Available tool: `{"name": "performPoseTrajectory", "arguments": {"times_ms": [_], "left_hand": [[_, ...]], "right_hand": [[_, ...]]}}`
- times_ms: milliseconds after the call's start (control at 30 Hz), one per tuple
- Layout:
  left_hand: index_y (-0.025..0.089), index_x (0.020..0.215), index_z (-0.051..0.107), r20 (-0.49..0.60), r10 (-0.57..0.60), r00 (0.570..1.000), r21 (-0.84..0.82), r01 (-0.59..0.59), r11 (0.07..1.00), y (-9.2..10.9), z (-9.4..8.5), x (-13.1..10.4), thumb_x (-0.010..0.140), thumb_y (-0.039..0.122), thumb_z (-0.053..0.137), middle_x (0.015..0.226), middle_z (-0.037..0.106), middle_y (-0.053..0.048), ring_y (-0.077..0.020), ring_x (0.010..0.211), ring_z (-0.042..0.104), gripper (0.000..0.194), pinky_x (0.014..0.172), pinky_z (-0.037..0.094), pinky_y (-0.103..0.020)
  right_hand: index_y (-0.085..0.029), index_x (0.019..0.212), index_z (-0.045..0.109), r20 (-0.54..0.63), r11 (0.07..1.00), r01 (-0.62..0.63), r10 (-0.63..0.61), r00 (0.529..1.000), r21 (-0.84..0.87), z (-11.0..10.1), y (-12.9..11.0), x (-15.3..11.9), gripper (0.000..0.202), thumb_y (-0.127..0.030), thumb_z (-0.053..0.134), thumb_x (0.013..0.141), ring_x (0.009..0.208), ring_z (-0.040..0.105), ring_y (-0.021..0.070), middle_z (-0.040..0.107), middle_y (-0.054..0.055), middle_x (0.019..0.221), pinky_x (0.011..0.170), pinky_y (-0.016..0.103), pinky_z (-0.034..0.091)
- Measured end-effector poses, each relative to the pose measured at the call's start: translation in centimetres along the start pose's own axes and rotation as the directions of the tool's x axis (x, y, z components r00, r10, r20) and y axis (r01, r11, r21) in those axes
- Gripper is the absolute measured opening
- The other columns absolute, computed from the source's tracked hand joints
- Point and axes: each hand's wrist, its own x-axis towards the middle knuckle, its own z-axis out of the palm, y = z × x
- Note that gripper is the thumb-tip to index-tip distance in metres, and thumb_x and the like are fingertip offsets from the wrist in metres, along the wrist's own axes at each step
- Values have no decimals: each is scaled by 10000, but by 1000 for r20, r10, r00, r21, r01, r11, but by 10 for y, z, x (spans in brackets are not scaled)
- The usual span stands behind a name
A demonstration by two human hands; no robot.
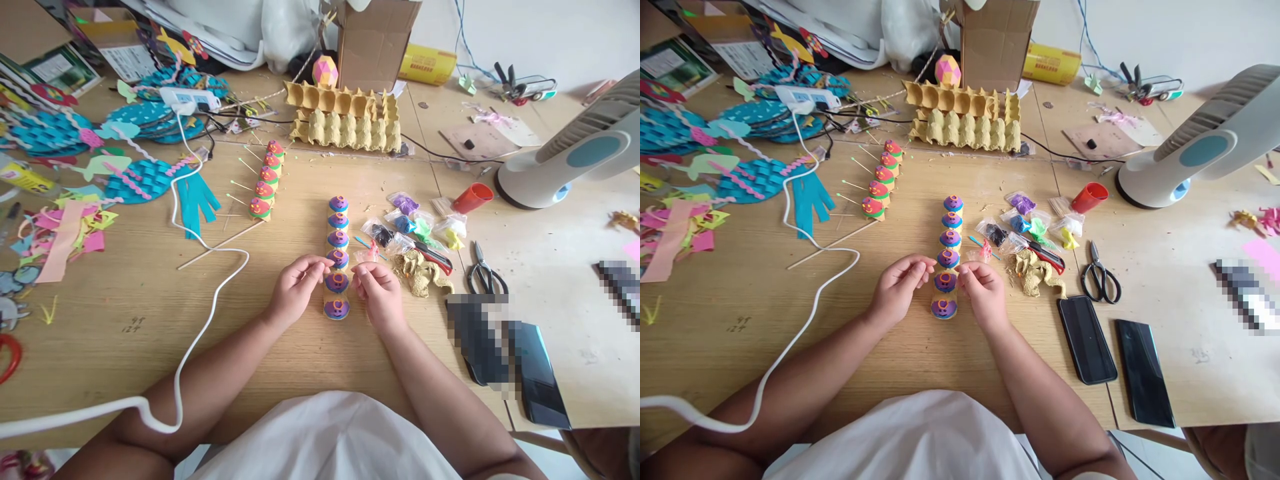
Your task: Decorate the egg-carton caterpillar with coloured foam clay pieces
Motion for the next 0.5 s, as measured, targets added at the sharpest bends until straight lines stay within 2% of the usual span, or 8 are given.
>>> {"name": "performPoseTrajectory", "arguments": {"times_ms": [267, 500], "left_hand": [[201, 886, 744, -7, -35, 999, -51, 35, 998, -5, -2, 2, 955, 562, 672, 811, 683, -33, -134, 717, 579, 375, 654, 481, -266], [201, 1006, 754, -8, -38, 999, -12, 38, 999, -2, 0, 3, 931, 531, 713, 871, 732, -40, -137, 753, 627, 341, 678, 504, -251]], "right_hand": [[-203, 806, 737, 3, 1000, 2, -2, 1000, 2, -1, 0, 0, 369, -559, 831, 789, 507, 431, 91, 631, -16, 618, 501, 253, 338], [-213, 789, 722, -2, 993, 47, -47, 999, -112, -1, -1, 1, 386, -587, 813, 793, 603, 496, 126, 640, 1, 683, 579, 273, 407]]}}
